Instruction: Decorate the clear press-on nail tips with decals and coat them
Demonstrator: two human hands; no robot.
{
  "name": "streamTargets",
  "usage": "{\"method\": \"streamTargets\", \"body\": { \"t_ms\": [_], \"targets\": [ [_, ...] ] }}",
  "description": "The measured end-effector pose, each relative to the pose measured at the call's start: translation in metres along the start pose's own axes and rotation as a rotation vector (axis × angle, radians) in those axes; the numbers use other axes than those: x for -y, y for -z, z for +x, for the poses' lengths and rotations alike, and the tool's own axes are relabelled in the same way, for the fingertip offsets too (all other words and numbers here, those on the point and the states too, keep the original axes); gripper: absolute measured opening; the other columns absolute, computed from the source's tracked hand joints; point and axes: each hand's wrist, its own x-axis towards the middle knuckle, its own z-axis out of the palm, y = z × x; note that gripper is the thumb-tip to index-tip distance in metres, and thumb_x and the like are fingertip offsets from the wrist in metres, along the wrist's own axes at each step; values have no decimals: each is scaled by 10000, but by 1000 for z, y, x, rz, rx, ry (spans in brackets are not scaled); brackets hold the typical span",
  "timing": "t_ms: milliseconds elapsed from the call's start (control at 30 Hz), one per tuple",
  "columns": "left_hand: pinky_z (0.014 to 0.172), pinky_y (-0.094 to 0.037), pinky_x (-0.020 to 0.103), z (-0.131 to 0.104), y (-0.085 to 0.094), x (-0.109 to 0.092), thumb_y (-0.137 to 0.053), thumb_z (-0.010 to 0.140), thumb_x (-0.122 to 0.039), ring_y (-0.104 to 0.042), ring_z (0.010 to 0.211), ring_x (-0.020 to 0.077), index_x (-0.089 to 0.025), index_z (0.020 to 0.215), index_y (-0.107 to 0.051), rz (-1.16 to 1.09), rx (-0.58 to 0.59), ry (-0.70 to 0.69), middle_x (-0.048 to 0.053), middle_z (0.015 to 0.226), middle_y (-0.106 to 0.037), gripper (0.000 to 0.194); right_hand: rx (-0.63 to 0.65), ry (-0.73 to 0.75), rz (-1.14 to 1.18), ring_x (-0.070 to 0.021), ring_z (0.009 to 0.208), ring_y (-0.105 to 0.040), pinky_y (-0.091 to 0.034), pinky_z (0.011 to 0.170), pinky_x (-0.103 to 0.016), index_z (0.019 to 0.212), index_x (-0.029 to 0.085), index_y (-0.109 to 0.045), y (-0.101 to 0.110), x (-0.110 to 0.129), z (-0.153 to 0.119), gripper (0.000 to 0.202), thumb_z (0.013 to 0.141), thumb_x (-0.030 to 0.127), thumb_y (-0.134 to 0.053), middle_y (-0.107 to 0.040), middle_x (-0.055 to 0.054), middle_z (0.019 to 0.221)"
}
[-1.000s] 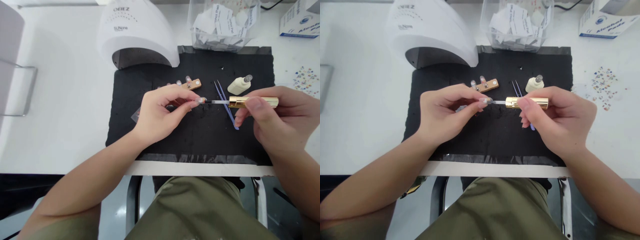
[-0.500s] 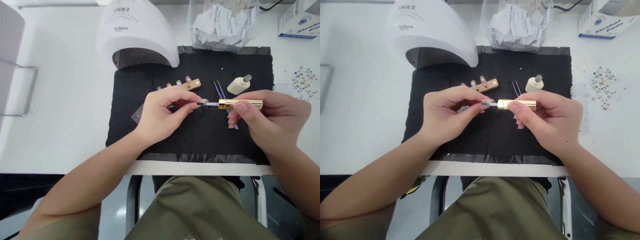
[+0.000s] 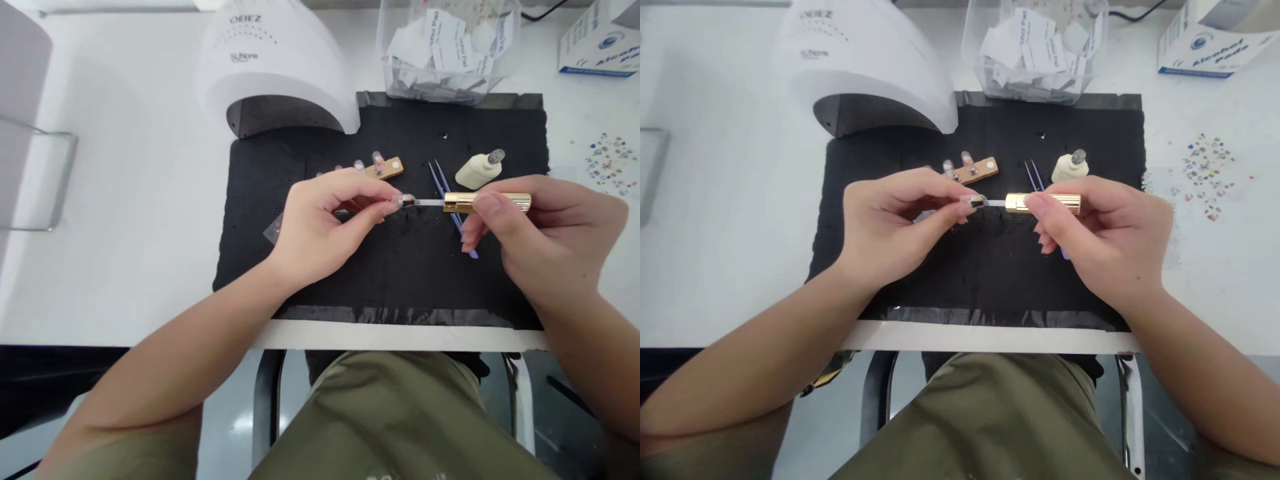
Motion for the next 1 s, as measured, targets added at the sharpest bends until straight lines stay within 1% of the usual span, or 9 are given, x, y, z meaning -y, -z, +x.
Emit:
{"method": "streamTargets", "body": {
  "t_ms": [100, 233, 367, 533, 633, 767, 867, 1000],
  "targets": [
    [785, -684, 258, -1, 0, 1, -861, 983, -163, -809, 832, 137, -271, 1008, -917, -26, -8, -11, -20, 1010, -901, 124, -18, 0, -16, -40, 516, -646, -556, 490, -184, 873, 309, -895, 0, -1, 0, 108, 973, 350, -879, -735, 107, 631],
    [778, -686, 269, -1, 0, 3, -881, 979, -170, -806, 818, 137, -290, 1006, -917, -41, -16, -5, -25, 1013, -903, 127, -33, -14, -40, -28, 509, -639, -554, 494, -172, 842, 303, -885, 0, 0, 1, 144, 973, 363, -877, -726, 113, 616],
    [786, -704, 274, 0, -1, 4, -888, 966, -175, -817, 827, 142, -293, 996, -921, -92, -27, 25, -26, 1001, -905, 126, -55, -16, -58, -25, 502, -628, -555, 493, -176, 845, 297, -886, 1, -1, 1, 135, 969, 349, -876, -724, 114, 611],
    [809, -740, 300, -1, -2, 4, -907, 953, -205, -833, 822, 156, -288, 991, -921, -168, -28, 97, -11, 1034, -912, 93, -93, 73, 40, -54, 503, -629, -538, 458, -237, 866, 295, -885, 1, -6, 1, 114, 978, 304, -864, -719, 98, 632],
    [807, -743, 310, -1, -2, 4, -922, 944, -232, -831, 819, 162, -289, 991, -923, -164, -32, 113, -5, 1033, -912, 74, -50, 118, 108, -67, 526, -657, -554, 457, -258, 963, 316, -908, 2, -7, 0, 64, 987, 283, -858, -743, 92, 677],
    [776, -731, 307, -1, -2, 4, -922, 927, -253, -811, 783, 160, -281, 974, -925, -123, -29, 101, -8, 984, -905, 55, 32, 94, 152, -82, 598, -734, -644, 505, -250, 1070, 337, -915, 2, -4, -2, 141, 992, 239, -851, -802, 91, 770],
    [756, -732, 307, -1, -2, 3, -930, 925, -302, -795, 744, 156, -274, 968, -924, -99, -29, 104, -4, 984, -904, 52, 64, 72, 133, -79, 626, -757, -669, 521, -227, 1101, 354, -913, 2, -2, -4, 177, 991, 228, -856, -824, 93, 816],
    [765, -737, 294, -1, -2, 2, -932, 928, -297, -789, 723, 145, -270, 978, -925, -113, -32, 107, -3, 989, -904, 57, 71, 58, 135, -95, 676, -789, -691, 531, -219, 1123, 372, -916, 3, -2, -5, 211, 981, 222, -872, -832, 86, 837]
  ]
}}
